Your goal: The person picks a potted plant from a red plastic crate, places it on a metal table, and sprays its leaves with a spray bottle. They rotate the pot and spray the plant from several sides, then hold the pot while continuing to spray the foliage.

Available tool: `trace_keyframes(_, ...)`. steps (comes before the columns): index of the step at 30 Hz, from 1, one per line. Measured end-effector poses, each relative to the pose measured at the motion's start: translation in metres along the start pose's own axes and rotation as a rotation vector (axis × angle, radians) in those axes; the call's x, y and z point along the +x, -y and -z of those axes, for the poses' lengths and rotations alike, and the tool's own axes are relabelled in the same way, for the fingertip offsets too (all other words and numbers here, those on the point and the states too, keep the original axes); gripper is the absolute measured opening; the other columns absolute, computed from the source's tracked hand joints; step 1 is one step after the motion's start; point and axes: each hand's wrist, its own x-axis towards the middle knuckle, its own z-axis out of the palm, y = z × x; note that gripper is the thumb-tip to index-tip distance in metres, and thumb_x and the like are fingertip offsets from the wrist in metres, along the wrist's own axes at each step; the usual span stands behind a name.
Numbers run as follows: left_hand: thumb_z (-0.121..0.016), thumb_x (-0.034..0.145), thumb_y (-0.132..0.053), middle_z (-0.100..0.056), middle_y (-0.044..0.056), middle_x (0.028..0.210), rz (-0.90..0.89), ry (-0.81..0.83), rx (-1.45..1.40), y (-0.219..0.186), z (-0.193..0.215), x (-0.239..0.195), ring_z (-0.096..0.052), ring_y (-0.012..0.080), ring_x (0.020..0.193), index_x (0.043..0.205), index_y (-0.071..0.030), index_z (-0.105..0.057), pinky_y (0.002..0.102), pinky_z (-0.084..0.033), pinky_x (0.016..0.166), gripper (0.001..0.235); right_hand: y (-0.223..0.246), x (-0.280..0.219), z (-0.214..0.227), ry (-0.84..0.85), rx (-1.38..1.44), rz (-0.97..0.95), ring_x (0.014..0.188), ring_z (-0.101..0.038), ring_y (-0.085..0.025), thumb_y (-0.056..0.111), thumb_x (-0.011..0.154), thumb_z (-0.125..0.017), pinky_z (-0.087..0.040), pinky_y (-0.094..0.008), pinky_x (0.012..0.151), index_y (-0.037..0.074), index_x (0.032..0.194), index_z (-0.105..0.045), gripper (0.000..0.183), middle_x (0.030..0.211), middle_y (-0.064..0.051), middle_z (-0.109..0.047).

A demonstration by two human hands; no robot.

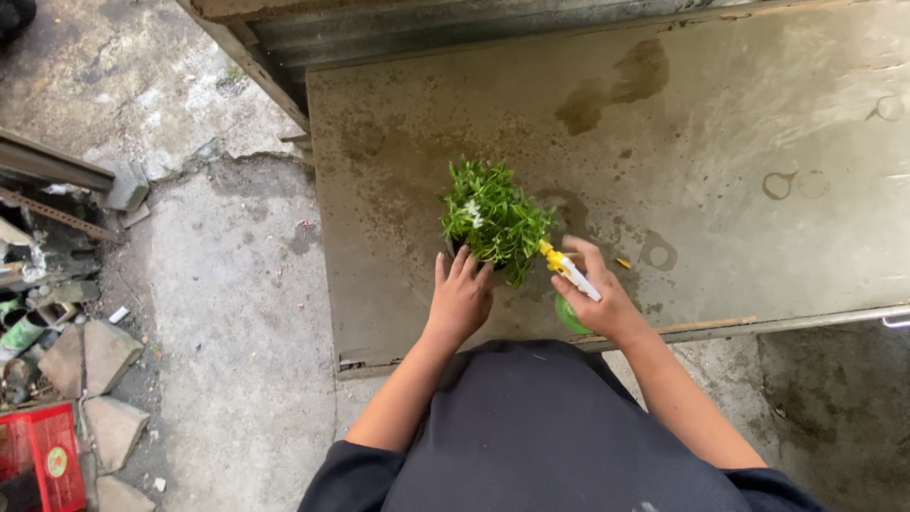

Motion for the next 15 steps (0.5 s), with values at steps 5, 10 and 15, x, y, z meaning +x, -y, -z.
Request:
trace_keyframes(5,-0.068,0.084,-0.022,-0.052,0.018,0.143,0.000,0.000,0.029,0.004,-0.002,-0.005,-0.039,0.0350,0.144,0.132,-0.011,-0.063,0.068,-0.022,0.117,0.050,0.003,-0.004,0.001,0.079,0.014,0.038,0.101,-0.068,-0.021,0.016,0.095,-0.069,-0.053,-0.032,0.088,0.002,0.139,-0.055,0.048,0.113,-0.013,-0.071)
trace_keyframes(10,-0.069,0.086,-0.023,-0.053,0.018,0.142,-0.001,-0.002,0.037,0.004,0.001,-0.006,-0.040,0.0349,0.144,0.131,-0.011,-0.064,0.068,-0.022,0.118,0.048,0.007,-0.007,-0.002,0.172,-0.006,-0.066,0.095,-0.070,-0.021,0.018,0.096,-0.069,-0.054,-0.032,0.085,0.003,0.132,-0.062,0.039,0.108,-0.011,-0.074)
trace_keyframes(15,-0.071,0.086,-0.023,-0.057,0.016,0.137,0.030,-0.032,-0.071,0.002,0.011,-0.001,-0.044,0.0350,0.141,0.130,-0.013,-0.066,0.066,-0.024,0.117,0.045,0.024,-0.007,-0.005,0.161,-0.057,0.000,0.088,-0.070,-0.020,0.022,0.093,-0.073,-0.055,-0.032,0.080,0.002,0.125,-0.064,0.039,0.104,-0.011,-0.073)
